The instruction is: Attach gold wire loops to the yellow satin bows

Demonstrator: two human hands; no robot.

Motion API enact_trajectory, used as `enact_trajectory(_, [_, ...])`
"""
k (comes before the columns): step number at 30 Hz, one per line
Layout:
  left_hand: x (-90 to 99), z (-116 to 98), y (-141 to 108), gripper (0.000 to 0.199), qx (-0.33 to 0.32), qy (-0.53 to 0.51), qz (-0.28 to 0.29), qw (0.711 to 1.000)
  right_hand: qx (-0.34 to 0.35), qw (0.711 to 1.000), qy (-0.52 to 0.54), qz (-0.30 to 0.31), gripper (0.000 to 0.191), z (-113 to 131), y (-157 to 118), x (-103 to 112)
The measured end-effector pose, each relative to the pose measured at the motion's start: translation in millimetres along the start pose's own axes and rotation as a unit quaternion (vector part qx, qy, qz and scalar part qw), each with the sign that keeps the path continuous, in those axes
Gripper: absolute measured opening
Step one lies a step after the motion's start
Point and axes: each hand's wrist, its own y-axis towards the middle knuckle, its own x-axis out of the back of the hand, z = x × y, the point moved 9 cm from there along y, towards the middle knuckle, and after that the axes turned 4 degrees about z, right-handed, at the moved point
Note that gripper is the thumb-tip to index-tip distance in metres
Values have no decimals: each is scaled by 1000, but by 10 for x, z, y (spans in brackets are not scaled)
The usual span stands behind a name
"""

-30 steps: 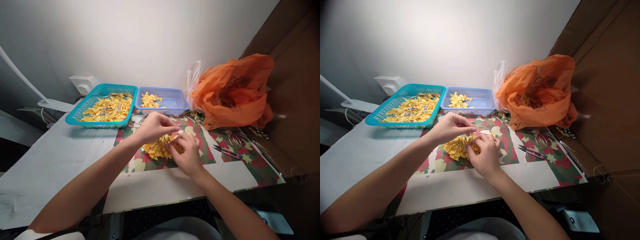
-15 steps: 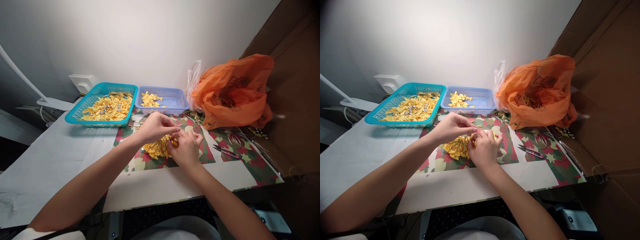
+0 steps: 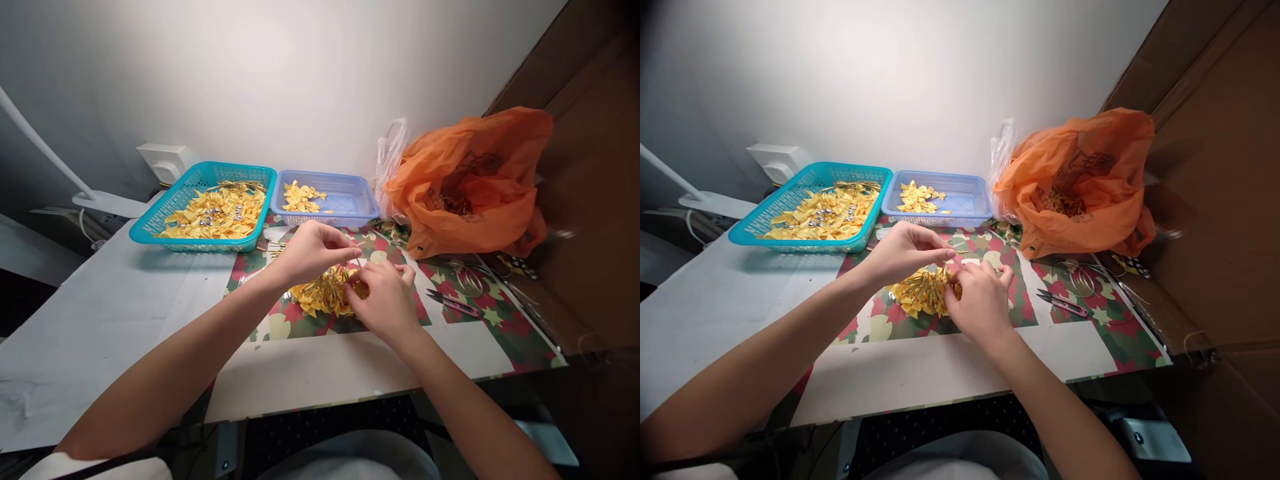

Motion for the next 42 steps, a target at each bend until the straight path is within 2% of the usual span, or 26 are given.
enact_trajectory(5, [6, 19, 5, 19, 1, -1, 2, 1000, 40, 995, 31, -90, 8, 36, -77, 175])
enact_trajectory(7, [11, 20, 6, 20, 1, 3, 0, 1000, 64, 996, 8, -67, 12, 75, -101, 128])
enact_trajectory(11, [-2, 20, 7, 20, 3, 8, 4, 1000, 82, 995, -59, 21, 14, 120, -103, -124])
enact_trajectory(16, [-2, 27, 6, 18, -2, 9, 3, 1000, 80, 990, -112, 31, 22, 150, -40, -265])
enact_trajectory(19, [17, 45, 12, 19, -5, 15, -2, 1000, 89, 985, -138, 58, 18, 156, -18, -324])
enact_trajectory(24, [45, 100, 31, 23, -6, 37, -11, 999, 107, 979, -146, 100, 19, 88, -16, -274])
enact_trajectory(27, [69, 97, 37, 25, -12, 43, -26, 999, 140, 980, -82, 112, 20, 52, -20, -117])
enact_trajectory(29, [111, 37, 26, 22, -31, 51, -52, 997, 147, 987, 0, 67, 16, -21, -4, 102])
enact_trajectory(32, [199, -164, -32, 13, -92, 70, -105, 988, 112, 983, 107, -94, 15, -319, -8, 488])
enact_trajectory(34, [246, -324, -93, 10, -145, 83, -134, 977, 73, 967, 138, -201, 15, -597, -66, 606])
enact_trajectory(35, [266, -393, -125, 9, -168, 86, -145, 971, 54, 959, 143, -237, 16, -732, -96, 601])
enact_trajectory(37, [308, -484, -177, 7, -194, 90, -166, 963, 21, 955, 142, -261, 16, -955, -116, 483])
enact_trajectory(42, [461, -597, -232, 7, -199, 92, -218, 951, -2, 956, 171, -237, 17, -1171, -57, 157])
